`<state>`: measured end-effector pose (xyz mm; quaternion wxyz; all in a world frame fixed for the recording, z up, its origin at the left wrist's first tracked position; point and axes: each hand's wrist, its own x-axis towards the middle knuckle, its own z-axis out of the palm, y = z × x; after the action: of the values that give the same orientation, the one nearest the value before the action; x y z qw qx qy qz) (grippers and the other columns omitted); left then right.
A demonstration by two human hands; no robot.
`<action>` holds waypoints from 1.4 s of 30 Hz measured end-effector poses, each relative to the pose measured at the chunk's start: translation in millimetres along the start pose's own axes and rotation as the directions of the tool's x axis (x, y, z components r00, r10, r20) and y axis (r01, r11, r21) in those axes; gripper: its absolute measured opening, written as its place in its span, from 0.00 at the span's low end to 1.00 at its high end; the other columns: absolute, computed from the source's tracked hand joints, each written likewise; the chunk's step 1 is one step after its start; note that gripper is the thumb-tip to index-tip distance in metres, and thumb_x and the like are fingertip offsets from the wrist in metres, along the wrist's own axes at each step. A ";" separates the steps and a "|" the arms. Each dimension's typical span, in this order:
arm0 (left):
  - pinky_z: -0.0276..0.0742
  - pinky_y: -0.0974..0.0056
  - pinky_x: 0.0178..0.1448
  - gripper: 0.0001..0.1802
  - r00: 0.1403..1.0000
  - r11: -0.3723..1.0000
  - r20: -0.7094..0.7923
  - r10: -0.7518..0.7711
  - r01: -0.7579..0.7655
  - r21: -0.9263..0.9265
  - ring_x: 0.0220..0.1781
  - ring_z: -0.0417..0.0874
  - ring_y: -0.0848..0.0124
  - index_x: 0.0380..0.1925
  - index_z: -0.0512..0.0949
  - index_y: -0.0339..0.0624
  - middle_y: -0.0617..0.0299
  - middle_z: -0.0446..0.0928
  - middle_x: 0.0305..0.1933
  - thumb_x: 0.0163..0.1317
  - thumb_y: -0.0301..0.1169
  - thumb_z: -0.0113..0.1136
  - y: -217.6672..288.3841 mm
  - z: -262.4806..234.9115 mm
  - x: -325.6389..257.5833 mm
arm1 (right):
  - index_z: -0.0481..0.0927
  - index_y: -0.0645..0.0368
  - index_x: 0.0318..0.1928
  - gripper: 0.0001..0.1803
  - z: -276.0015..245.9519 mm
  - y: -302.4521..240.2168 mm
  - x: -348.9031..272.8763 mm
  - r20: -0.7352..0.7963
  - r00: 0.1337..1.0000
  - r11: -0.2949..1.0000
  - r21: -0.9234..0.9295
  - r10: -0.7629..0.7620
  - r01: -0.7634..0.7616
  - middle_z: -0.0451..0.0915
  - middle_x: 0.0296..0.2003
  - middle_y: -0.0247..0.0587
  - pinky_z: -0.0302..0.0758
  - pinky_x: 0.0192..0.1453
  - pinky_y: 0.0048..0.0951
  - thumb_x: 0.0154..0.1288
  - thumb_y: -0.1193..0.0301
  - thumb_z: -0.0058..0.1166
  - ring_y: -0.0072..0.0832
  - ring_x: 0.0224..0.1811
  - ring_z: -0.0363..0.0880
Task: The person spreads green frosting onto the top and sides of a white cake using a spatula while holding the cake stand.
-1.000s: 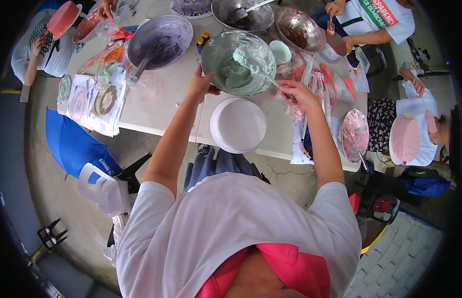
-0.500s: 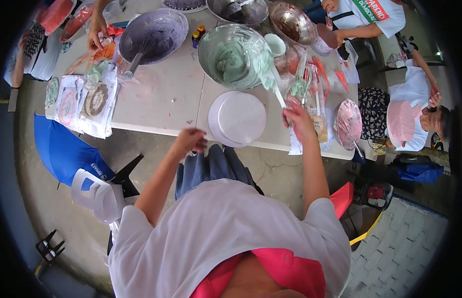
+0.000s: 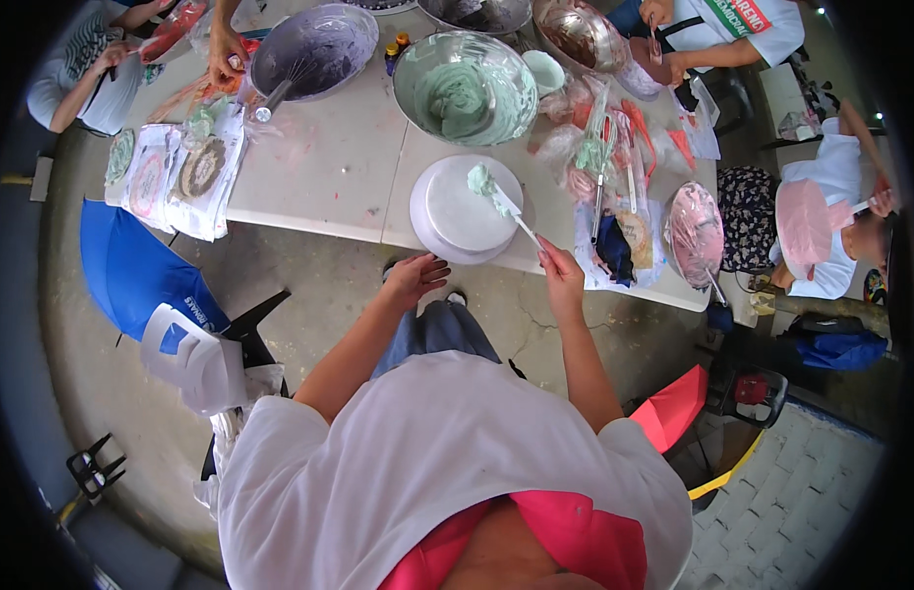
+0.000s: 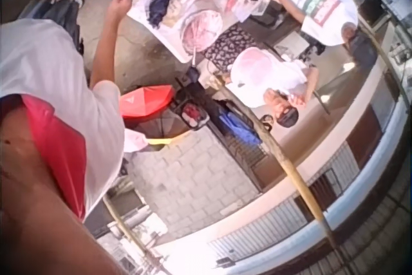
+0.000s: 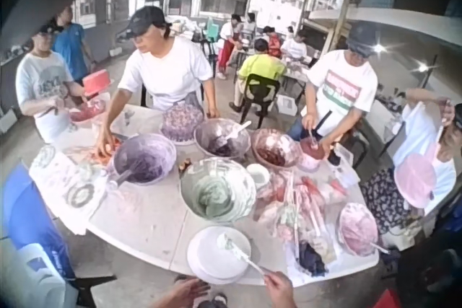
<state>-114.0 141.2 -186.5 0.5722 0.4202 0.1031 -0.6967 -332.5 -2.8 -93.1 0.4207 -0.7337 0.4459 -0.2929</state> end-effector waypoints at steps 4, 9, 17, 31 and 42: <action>0.75 0.56 0.48 0.34 0.944 0.973 -0.284 0.169 -0.113 0.202 0.54 0.71 0.55 0.57 0.53 0.32 0.46 0.64 0.55 0.56 0.34 0.56 -13.1 19.7 -12.3 | 0.79 0.45 0.46 0.15 -0.9 0.2 -8.0 -0.033 0.994 0.968 -0.234 -0.102 0.092 0.69 0.23 0.36 0.67 0.31 0.23 0.57 0.74 0.53 0.24 0.24 0.68; 0.77 0.56 0.46 0.26 0.933 0.971 -0.276 0.231 -0.202 0.128 0.51 0.73 0.58 0.53 0.59 0.33 0.47 0.66 0.51 0.57 0.34 0.54 -16.7 47.0 -20.5 | 0.78 0.42 0.47 0.20 3.8 10.9 -10.3 -0.044 0.967 0.917 -0.332 -0.251 0.222 0.68 0.25 0.38 0.69 0.32 0.28 0.55 0.77 0.53 0.30 0.27 0.69; 0.79 0.54 0.45 0.18 0.966 0.983 -0.207 0.154 -0.171 -0.066 0.43 0.78 0.52 0.46 0.61 0.26 0.43 0.72 0.42 0.63 0.31 0.46 -21.4 39.0 11.0 | 0.75 0.38 0.51 0.26 1.7 17.1 -26.0 -0.024 0.952 0.861 -0.434 -0.306 0.266 0.65 0.25 0.39 0.69 0.33 0.33 0.52 0.80 0.52 0.34 0.30 0.68; 0.80 0.53 0.43 0.17 0.971 0.978 -0.176 0.164 -0.184 -0.100 0.40 0.79 0.51 0.44 0.61 0.23 0.41 0.74 0.39 0.65 0.30 0.41 -20.6 32.7 18.2 | 0.74 0.36 0.51 0.23 -14.8 7.2 -39.5 0.083 0.975 0.775 -0.593 -0.208 0.216 0.65 0.22 0.36 0.70 0.28 0.34 0.54 0.74 0.53 0.32 0.25 0.69; 0.78 0.55 0.47 0.17 0.971 0.988 -0.195 0.139 -0.151 -0.046 0.44 0.78 0.52 0.41 0.65 0.23 0.40 0.74 0.42 0.66 0.31 0.37 -16.4 37.0 13.4 | 0.75 0.37 0.50 0.22 -23.8 6.1 -43.6 0.104 0.973 0.745 -0.628 -0.207 0.226 0.64 0.21 0.35 0.70 0.27 0.33 0.54 0.73 0.53 0.31 0.24 0.69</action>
<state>-145.6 113.9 -178.3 0.6214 0.4739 0.1476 -0.6062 -372.8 26.5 -89.6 0.1172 -0.8832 0.4246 -0.1613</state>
